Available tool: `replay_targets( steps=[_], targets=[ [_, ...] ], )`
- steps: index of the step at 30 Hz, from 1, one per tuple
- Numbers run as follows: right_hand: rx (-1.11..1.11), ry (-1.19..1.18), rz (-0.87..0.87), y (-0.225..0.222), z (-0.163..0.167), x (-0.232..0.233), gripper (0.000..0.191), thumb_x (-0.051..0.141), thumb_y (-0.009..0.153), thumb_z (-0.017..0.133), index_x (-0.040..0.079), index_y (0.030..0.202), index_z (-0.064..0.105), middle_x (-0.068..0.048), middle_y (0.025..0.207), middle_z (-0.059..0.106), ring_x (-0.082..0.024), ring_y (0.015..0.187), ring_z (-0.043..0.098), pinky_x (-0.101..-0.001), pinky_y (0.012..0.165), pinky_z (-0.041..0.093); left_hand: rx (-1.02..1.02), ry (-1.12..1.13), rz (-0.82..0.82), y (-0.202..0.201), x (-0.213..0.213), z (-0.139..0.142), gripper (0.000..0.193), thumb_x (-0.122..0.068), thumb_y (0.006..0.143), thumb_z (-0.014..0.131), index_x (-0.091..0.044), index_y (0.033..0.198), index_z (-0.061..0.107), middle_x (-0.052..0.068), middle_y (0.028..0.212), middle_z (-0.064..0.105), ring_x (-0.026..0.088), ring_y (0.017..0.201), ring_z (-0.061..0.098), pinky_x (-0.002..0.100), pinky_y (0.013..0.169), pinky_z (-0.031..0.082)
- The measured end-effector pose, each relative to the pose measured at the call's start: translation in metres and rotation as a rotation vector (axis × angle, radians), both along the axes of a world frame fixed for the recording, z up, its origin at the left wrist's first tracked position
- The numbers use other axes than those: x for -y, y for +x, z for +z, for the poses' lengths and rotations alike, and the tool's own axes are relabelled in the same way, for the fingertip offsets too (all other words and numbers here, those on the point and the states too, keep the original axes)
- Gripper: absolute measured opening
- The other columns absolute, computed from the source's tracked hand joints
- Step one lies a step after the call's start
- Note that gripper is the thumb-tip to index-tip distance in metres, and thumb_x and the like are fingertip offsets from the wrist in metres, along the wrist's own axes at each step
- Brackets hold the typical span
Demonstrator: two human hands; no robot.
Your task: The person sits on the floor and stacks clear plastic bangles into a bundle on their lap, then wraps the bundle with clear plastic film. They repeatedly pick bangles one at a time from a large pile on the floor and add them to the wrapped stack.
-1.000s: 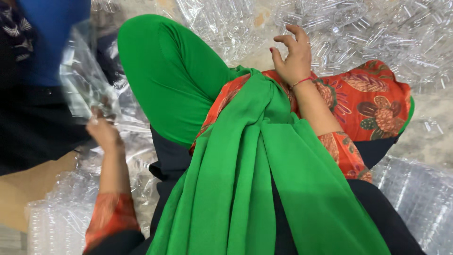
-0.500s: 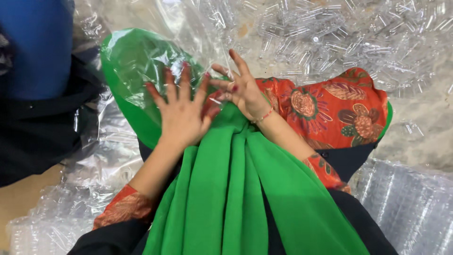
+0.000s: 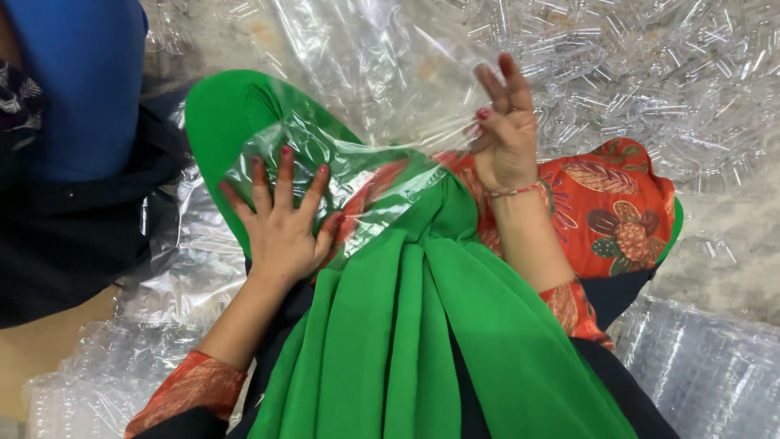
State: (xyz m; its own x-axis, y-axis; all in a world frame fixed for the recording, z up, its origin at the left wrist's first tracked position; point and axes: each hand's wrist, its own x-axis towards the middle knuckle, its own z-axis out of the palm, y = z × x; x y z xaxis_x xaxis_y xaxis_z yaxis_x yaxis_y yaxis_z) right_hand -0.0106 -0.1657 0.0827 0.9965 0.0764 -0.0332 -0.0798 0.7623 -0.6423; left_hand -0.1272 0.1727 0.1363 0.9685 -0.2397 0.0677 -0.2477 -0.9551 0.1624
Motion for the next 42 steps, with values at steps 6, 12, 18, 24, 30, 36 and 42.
replay_targets(
  steps=[6,12,18,24,30,36,42],
  targets=[
    [-0.289,-0.014,0.001,0.008,-0.017,0.016,0.077,0.011,0.092,0.069,0.019,0.159,0.032,-0.012,0.138,0.06,-0.018,0.1,0.071,-0.0352,0.084,0.058,-0.044,0.022,-0.112,-0.006,-0.009,0.007,0.065,-0.059,0.092,0.066,-0.031,0.15,0.058,0.009,0.173,0.018,0.042,0.159,0.004,0.079,0.116,-0.005],
    [-0.348,-0.088,-0.172,0.021,-0.03,0.027,0.076,-0.002,0.092,0.075,0.017,0.157,0.04,-0.005,0.113,0.07,-0.013,0.089,0.066,-0.029,0.075,0.053,0.138,-0.34,0.067,-0.02,-0.052,0.002,0.095,-0.061,0.085,0.078,-0.008,0.154,0.039,0.025,0.164,0.013,0.044,0.153,0.007,0.065,0.121,0.01],
    [-0.333,-0.173,-0.162,0.013,-0.031,0.02,0.06,-0.006,0.087,0.074,0.013,0.141,0.054,0.0,0.104,0.069,-0.012,0.088,0.069,-0.0268,0.073,0.057,-0.053,-1.18,0.857,-0.03,-0.097,-0.031,0.053,-0.025,0.095,0.083,-0.003,0.132,0.053,0.015,0.128,0.059,0.019,0.104,0.057,0.034,0.083,0.05],
    [-0.366,-0.367,-0.172,0.019,-0.05,0.014,0.042,-0.005,0.092,0.077,0.003,0.131,0.063,-0.004,0.104,0.069,-0.015,0.085,0.067,-0.0277,0.075,0.057,0.214,-1.71,0.532,0.036,-0.116,0.011,0.021,-0.015,0.119,0.07,0.006,0.118,0.065,0.009,0.103,0.067,0.015,0.089,0.064,0.029,0.085,0.057],
    [0.1,-1.421,-0.506,0.005,-0.002,-0.001,0.074,0.005,0.089,0.085,0.006,0.152,0.047,-0.017,0.137,0.054,-0.031,0.129,0.053,-0.0451,0.112,0.048,0.201,-1.487,0.378,0.138,-0.015,0.058,0.004,-0.004,0.1,0.072,-0.002,0.098,0.071,0.004,0.094,0.076,0.011,0.087,0.073,0.026,0.074,0.057],
    [0.814,-1.72,-0.697,-0.036,0.095,-0.038,0.082,0.038,0.083,0.096,0.012,0.145,0.049,-0.024,0.151,0.041,-0.043,0.145,0.032,-0.0626,0.124,0.017,0.375,-0.762,-0.317,0.12,0.105,0.079,0.012,-0.003,0.093,0.082,-0.005,0.1,0.073,0.006,0.103,0.075,0.018,0.078,0.071,0.028,0.065,0.055],
    [0.877,-1.766,-0.634,-0.03,0.147,-0.025,0.025,-0.001,0.09,0.081,0.014,0.108,0.076,0.001,0.105,0.075,-0.023,0.111,0.071,-0.0577,0.129,0.014,0.494,-0.574,-0.513,0.107,0.109,0.104,0.012,-0.007,0.095,0.079,-0.009,0.106,0.075,0.005,0.108,0.075,0.02,0.079,0.073,0.031,0.062,0.055]
  ],
)
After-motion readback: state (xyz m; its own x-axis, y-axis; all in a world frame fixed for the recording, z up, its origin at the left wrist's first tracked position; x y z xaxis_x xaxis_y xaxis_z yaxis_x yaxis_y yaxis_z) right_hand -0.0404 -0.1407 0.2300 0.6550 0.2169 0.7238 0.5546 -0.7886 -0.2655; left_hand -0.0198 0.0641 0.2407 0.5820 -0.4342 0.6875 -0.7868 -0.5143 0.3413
